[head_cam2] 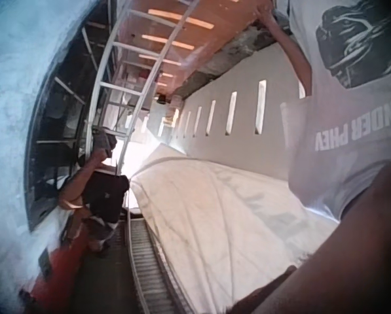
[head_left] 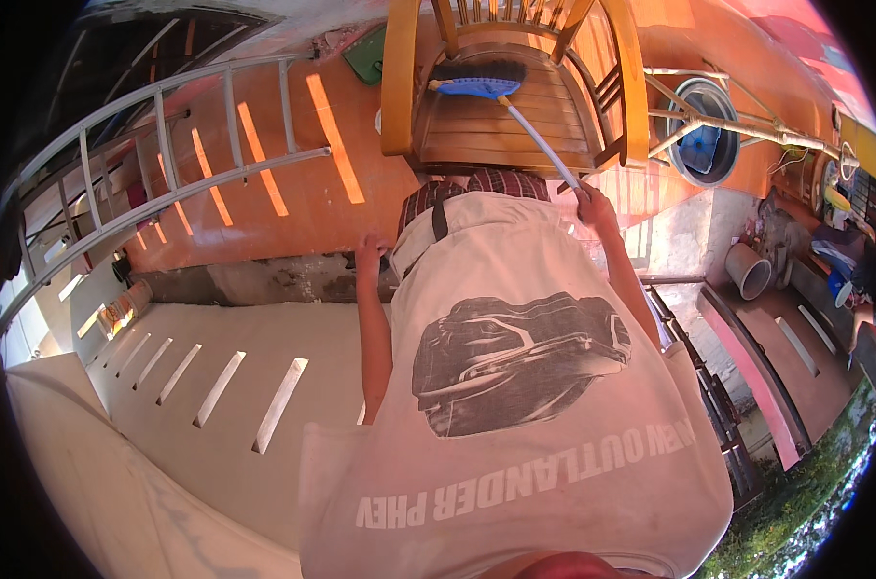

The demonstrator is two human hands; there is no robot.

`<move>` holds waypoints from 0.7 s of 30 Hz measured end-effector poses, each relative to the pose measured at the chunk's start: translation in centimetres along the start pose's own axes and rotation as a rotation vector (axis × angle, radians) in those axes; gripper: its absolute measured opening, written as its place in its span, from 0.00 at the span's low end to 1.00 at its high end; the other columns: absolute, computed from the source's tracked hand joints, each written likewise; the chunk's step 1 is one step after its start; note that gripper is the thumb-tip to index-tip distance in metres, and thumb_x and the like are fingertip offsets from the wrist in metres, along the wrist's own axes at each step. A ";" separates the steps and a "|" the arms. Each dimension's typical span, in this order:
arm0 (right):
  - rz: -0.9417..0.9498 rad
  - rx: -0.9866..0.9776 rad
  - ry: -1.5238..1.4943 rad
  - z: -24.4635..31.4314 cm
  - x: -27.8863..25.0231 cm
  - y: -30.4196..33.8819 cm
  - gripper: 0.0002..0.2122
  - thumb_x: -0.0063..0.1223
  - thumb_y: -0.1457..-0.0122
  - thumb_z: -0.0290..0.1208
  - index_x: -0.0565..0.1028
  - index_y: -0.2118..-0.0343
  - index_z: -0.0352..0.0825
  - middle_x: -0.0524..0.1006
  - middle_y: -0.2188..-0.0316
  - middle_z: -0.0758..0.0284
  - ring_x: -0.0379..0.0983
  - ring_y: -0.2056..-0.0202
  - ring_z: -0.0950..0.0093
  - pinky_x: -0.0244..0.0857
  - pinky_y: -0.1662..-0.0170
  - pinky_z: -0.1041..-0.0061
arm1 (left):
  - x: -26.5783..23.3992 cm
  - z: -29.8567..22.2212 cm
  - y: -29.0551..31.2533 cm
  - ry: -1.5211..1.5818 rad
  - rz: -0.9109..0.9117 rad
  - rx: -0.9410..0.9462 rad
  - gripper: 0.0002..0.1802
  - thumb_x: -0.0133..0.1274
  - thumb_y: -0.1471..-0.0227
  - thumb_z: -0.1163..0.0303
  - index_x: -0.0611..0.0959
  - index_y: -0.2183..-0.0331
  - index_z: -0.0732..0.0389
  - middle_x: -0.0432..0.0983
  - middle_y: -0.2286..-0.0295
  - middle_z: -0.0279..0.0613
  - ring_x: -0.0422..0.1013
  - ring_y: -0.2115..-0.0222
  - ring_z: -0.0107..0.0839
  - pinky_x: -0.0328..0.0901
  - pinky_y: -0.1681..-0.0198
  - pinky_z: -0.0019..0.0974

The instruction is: The person moves a wooden chair and then uses a broom to sweep the balcony floor. They also briefly handle a pink washing machine while sweeping around it.

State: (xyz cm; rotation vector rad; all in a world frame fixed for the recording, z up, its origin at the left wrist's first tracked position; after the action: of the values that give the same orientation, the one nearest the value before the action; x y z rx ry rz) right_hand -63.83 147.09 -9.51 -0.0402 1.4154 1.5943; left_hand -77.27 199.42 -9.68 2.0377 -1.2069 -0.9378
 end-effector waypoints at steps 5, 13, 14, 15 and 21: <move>-0.073 0.064 -0.040 0.5 -5.9 7.5 0.20 0.42 0.34 0.46 0.72 0.41 0.49 0.81 0.60 0.53 0.77 0.56 0.52 0.69 0.53 0.59 | -0.4 2.3 0.4 -0.154 0.114 0.067 0.20 0.43 0.38 0.61 0.76 0.50 0.60 0.76 0.58 0.42 0.76 0.62 0.34 0.69 0.56 0.38; -0.242 -0.230 -0.219 7.5 -6.4 8.0 0.19 0.43 0.33 0.42 0.73 0.43 0.44 0.76 0.75 0.53 0.76 0.72 0.61 0.69 0.64 0.62 | -2.6 10.4 1.2 -0.274 0.177 -0.173 0.23 0.42 0.38 0.59 0.73 0.46 0.59 0.76 0.55 0.43 0.75 0.59 0.36 0.69 0.55 0.41; -0.225 -0.183 -0.080 7.5 -6.1 7.7 0.19 0.43 0.33 0.43 0.74 0.43 0.46 0.77 0.74 0.53 0.76 0.71 0.59 0.70 0.64 0.60 | -2.8 10.5 1.1 -0.282 0.179 -0.181 0.23 0.42 0.38 0.59 0.73 0.46 0.59 0.76 0.55 0.43 0.75 0.59 0.36 0.69 0.55 0.42; -0.206 -0.138 0.057 7.4 -5.9 7.5 0.19 0.43 0.33 0.43 0.74 0.43 0.47 0.78 0.73 0.52 0.77 0.69 0.57 0.71 0.63 0.59 | -3.0 10.4 1.0 -0.287 0.179 -0.182 0.24 0.42 0.38 0.58 0.72 0.45 0.59 0.76 0.54 0.43 0.75 0.59 0.36 0.68 0.55 0.42; -0.136 -0.026 0.222 7.3 -8.5 9.2 0.18 0.45 0.35 0.42 0.75 0.44 0.50 0.81 0.68 0.55 0.79 0.62 0.52 0.71 0.55 0.55 | -2.4 6.1 -0.3 -0.242 0.165 -0.131 0.26 0.41 0.38 0.57 0.70 0.43 0.59 0.76 0.52 0.44 0.74 0.57 0.37 0.68 0.54 0.44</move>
State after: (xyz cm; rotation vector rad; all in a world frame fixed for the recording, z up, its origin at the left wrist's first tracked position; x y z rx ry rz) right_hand -61.37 148.88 4.62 -0.3311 1.5265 1.5305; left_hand -82.83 200.97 -12.76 1.7311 -1.3778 -1.1732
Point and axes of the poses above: each hand's wrist, its own y-axis away from the middle knuckle, its own x-axis out of the palm, z = x × y, the point moved 3 cm from there along -y, towards the middle knuckle
